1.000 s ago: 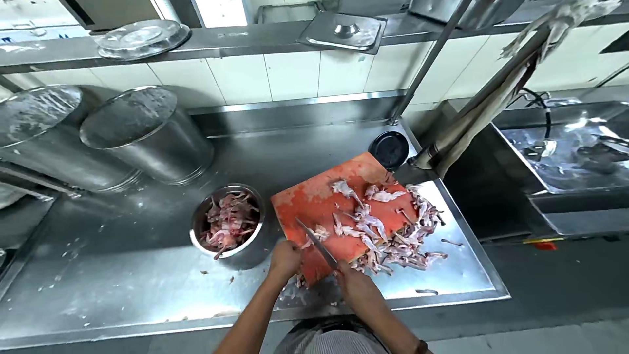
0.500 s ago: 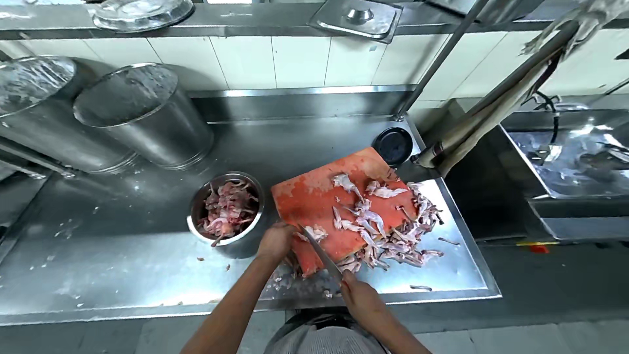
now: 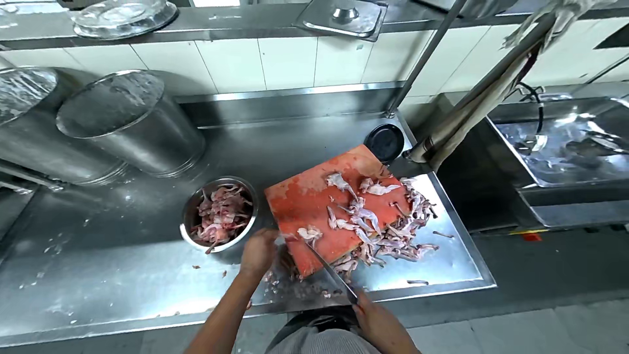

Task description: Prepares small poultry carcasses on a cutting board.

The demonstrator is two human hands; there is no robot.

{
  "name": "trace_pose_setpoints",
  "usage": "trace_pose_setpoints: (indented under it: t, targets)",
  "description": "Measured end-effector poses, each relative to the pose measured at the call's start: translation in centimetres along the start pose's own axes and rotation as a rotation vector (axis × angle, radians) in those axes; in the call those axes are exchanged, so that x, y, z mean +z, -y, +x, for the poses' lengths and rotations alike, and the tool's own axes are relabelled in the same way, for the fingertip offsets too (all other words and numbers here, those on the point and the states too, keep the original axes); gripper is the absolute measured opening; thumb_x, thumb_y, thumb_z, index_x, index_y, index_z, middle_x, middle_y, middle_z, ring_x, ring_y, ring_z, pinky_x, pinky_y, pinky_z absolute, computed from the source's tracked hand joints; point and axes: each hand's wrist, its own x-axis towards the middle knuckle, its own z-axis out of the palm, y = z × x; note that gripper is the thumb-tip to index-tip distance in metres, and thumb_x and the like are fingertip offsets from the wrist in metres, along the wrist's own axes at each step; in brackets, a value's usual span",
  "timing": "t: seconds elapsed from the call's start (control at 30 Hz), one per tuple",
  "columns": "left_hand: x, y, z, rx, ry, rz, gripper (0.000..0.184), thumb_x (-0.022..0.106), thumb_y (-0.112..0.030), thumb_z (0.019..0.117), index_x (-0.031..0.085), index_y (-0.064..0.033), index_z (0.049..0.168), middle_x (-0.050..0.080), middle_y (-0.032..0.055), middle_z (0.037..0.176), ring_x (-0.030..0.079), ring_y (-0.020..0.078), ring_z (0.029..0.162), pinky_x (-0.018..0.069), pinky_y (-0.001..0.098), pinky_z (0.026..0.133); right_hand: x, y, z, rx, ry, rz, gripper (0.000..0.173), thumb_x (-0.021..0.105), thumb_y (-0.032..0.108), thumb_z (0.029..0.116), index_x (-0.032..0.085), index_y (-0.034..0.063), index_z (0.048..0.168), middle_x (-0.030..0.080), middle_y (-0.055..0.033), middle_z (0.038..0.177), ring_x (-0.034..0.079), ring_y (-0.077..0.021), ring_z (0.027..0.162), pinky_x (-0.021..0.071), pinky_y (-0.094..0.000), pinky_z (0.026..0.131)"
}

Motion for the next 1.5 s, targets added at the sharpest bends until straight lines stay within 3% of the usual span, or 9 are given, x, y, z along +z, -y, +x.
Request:
trace_pose_setpoints:
  t: [0.37,0.47,0.57,0.67,0.87,1.0,1.13,1.3,1.5]
  targets:
    - [1.2,-9.4,1.2,0.097,0.164,-0.647,0.028,0.055,-0.022,0.1061,0.072,-0.0036,0.117,0.074,0.008,0.098,0.073,0.0161,0.082,0.0623,0.0371,0.08,0.5,-6.1,-3.5,-0.103,-0.407,0.398,0.041,0.046,0.036,0.108,0.059,-0.0009,0.121,0.067,-0.0179,0.077,0.069,-0.037,0.071,0.0556,-0.0582,0.068]
    - [1.8,-11.7,3.4,0.232,0.138,-0.5,0.035,0.053,-0.019,0.1056,0.064,-0.0078,0.137,0.07,0.0071,0.126,0.067,0.015,0.116,0.0553,0.0363,0.103,-0.6,-6.2,-2.5,0.008,-0.518,0.425,0.038,0.046,0.036,0.1076,0.057,0.0032,0.124,0.066,-0.0145,0.075,0.068,-0.0339,0.067,0.0558,-0.0555,0.064]
    - [1.7,-10.5,4.4,0.344,0.263,0.109,0.041,0.057,-0.019,0.0985,0.065,-0.0244,0.138,0.055,0.0045,0.151,0.044,0.0293,0.146,0.0396,0.0546,0.117,-3.5,-4.6,0.1,0.08,-0.564,0.298,0.039,0.049,0.028,0.1041,0.057,0.008,0.136,0.072,-0.0179,0.105,0.073,-0.0362,0.084,0.0588,-0.0574,0.073]
    - [2.5,-7.8,4.6,0.323,0.366,0.12,0.034,0.06,-0.019,0.0986,0.071,-0.0242,0.131,0.059,0.008,0.146,0.049,0.0316,0.14,0.0409,0.0534,0.116,-7.2,-1.3,3.2,0.057,-0.535,0.157,0.05,0.054,0.024,0.101,0.051,0.0118,0.149,0.061,-0.0218,0.136,0.071,-0.0385,0.106,0.0595,-0.0544,0.087]
    - [3.2,-5.0,3.9,0.121,0.182,-0.221,0.03,0.061,-0.024,0.0999,0.072,-0.0115,0.126,0.071,0.0103,0.122,0.069,0.0203,0.111,0.0544,0.0411,0.103,-9.4,5.3,7.5,-0.145,-0.699,0.015,0.043,0.06,0.02,0.0959,0.063,0.0078,0.137,0.058,-0.0256,0.138,0.052,-0.0469,0.132,0.0476,-0.0623,0.102]
    - [4.3,-4.6,3.0,0.058,0.069,-0.323,0.037,0.062,-0.031,0.1002,0.069,-0.0082,0.129,0.074,0.0094,0.118,0.072,0.0187,0.106,0.0571,0.0412,0.1,-7.0,9.5,6.7,-0.341,-0.506,-0.048,0.04,0.051,0.032,0.1045,0.064,0.0107,0.135,0.061,-0.0207,0.139,0.055,-0.0404,0.133,0.0506,-0.0542,0.106]
    - [4.9,-4.6,2.8,0.055,0.01,-0.359,0.036,0.064,-0.034,0.0994,0.07,-0.0091,0.125,0.075,0.0075,0.11,0.073,0.0168,0.096,0.06,0.0392,0.093,-5.1,11.1,8.9,-0.355,-0.413,-0.154,0.038,0.047,0.009,0.1027,0.06,0.0055,0.138,0.06,-0.0226,0.136,0.059,-0.0407,0.128,0.0547,-0.0524,0.1]
    - [4.0,-5.2,2.5,0.325,0.063,-0.034,0.038,0.058,-0.016,0.0944,0.068,-0.0198,0.131,0.059,0.0041,0.146,0.051,0.0245,0.139,0.0449,0.0476,0.114,-7.3,12.0,8.4,-0.352,-0.293,-0.236,0.038,0.043,0.007,0.1039,0.054,-0.0055,0.138,0.053,-0.0255,0.144,0.053,-0.0406,0.135,0.051,-0.0525,0.106]
    - [4.3,-5.2,2.8,0.48,0.162,0.062,0.029,0.059,-0.021,0.0963,0.073,-0.0129,0.12,0.069,0.0053,0.131,0.058,0.0253,0.131,0.0443,0.0494,0.112,-9.9,12.6,4.5,-0.434,-0.193,-0.24,0.039,0.041,0.027,0.1052,0.063,-0.0017,0.119,0.068,-0.0235,0.116,0.069,-0.0412,0.108,0.0557,-0.0613,0.085]
